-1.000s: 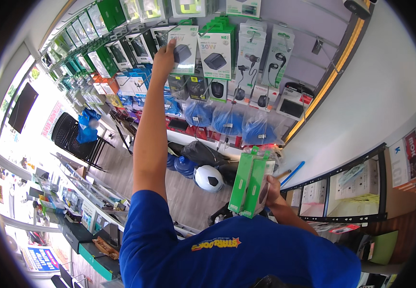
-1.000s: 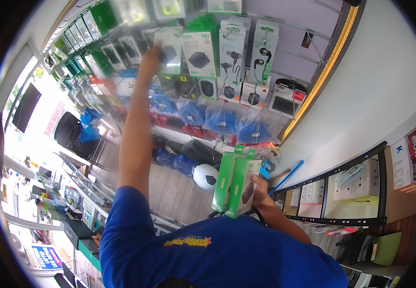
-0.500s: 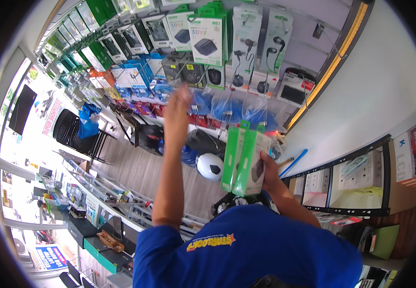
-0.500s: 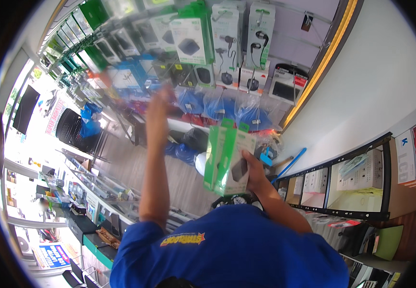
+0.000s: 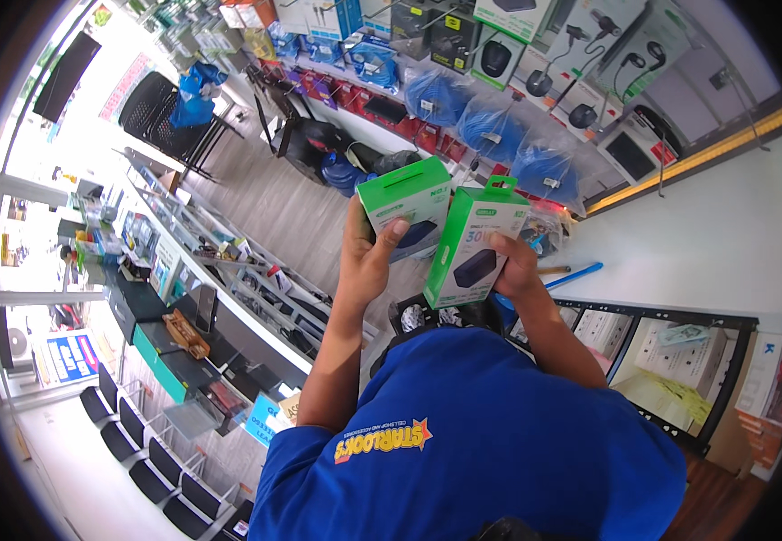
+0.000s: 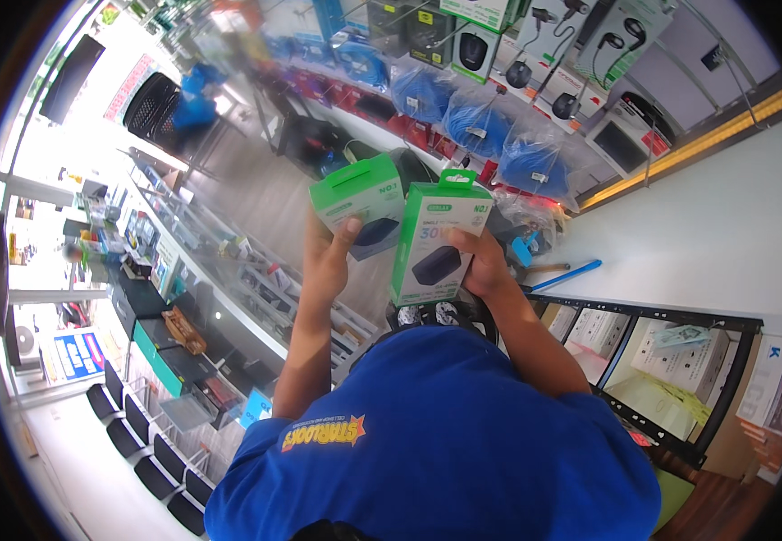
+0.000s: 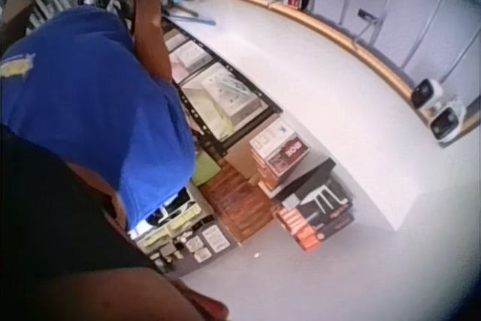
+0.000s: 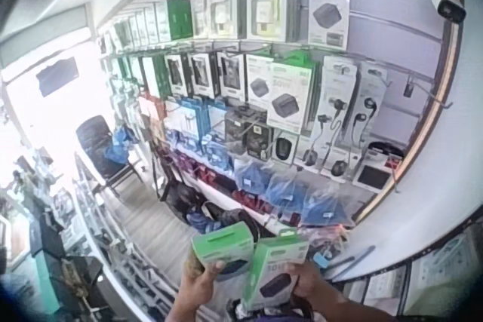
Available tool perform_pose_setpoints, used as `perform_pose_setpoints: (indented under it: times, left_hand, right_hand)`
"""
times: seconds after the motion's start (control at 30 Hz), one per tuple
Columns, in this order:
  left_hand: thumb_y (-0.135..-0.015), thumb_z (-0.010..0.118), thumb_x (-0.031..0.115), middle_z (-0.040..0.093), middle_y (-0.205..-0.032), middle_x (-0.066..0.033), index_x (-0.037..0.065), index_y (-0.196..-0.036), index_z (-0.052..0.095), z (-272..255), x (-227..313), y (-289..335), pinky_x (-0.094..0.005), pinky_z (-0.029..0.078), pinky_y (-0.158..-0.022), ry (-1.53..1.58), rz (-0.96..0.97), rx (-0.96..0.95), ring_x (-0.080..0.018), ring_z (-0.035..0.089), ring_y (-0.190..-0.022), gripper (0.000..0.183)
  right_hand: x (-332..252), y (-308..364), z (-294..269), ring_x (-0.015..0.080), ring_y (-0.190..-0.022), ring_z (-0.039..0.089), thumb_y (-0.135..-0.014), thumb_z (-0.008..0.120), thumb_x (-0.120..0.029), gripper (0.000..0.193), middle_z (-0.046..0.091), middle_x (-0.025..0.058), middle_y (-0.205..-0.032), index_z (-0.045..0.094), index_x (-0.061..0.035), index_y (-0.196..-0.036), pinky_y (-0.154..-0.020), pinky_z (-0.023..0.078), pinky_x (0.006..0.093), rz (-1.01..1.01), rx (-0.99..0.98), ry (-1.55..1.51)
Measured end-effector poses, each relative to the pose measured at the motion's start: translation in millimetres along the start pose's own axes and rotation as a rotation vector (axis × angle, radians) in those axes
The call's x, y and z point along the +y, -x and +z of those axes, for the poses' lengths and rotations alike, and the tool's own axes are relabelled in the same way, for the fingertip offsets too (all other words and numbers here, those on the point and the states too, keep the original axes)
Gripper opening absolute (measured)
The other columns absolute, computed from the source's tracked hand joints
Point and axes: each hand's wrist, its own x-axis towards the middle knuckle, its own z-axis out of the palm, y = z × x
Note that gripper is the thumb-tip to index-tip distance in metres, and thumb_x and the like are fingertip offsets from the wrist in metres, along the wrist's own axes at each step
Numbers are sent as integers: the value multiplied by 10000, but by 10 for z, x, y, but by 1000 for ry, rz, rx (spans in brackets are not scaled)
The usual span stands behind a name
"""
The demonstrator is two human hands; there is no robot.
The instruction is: The person picks up multiple boxed electronic accessories from a counter and places them onto wall-mounted display shelves. They handle several white and green boxes, arranging them in rows on the upper shelves.
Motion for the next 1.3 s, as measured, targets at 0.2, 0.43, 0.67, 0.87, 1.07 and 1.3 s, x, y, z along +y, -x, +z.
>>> perform_pose_setpoints:
  times: [0.2, 0.43, 0.67, 0.87, 1.07, 1.3]
  left_hand:
    - [-1060, 637, 172, 603, -1376, -129, -3, -1552, 381, 53, 117, -157, -333, 443, -1085, -98, 100, 6, -185, 586, -1241, 582]
    - [-1111, 440, 304, 395, -1646, -189, 8, -1654, 270, 261, 815, -1322, -385, 289, -1229, -510, 521, 133, -285, 401, -1495, 641]
    - [-1145, 432, 302, 472, -1614, -194, 50, -1637, 353, 445, 1602, -2489, -347, 330, -1205, -566, 634, 64, -269, 479, -1457, 558]
    - [-1143, 453, 327, 559, -1538, -186, 96, -1634, 387, 338, 1632, -2788, -327, 353, -1182, -605, 477, 16, -246, 520, -1408, 547]
    - [-1139, 470, 338, 557, -1539, -154, 91, -1623, 411, 275, 1512, -2826, -312, 351, -1181, -564, 497, 37, -214, 522, -1399, 547]
    - [-1127, 495, 339, 618, -1439, -177, 5, -1573, 448, 401, 1322, -3315, -316, 372, -1153, -552, 505, -75, -216, 553, -1333, 560]
  right_hand:
    - [-13, 104, -53, 296, -1180, 686, -942, 686, -237, 556, 683, 176, -1309, 555, 33, -1410, -1030, 553, 430, 38, 20, -42]
    - [-44, 362, -64, 288, -1167, 690, -969, 669, -227, 519, 687, 166, -1296, 550, 18, -1411, -1021, 555, 419, -34, 112, -47]
    - [-78, 534, -141, 287, -1089, 734, -965, 667, -245, 492, 721, 162, -1253, 580, -1, -1383, -974, 588, 421, -85, 241, 26]
    - [-126, 588, -149, 240, -1072, 722, -969, 677, -267, 484, 722, 141, -1216, 594, 14, -1354, -953, 575, 367, -126, 241, 18]
    - [-144, 595, -170, 283, -1067, 738, -961, 669, -246, 476, 727, 164, -1230, 593, 6, -1358, -950, 596, 404, -138, 246, 11]
    - [-208, 628, -94, 239, -1080, 719, -959, 692, -272, 496, 718, 146, -1231, 605, 16, -1353, -949, 577, 368, -108, 253, 35]
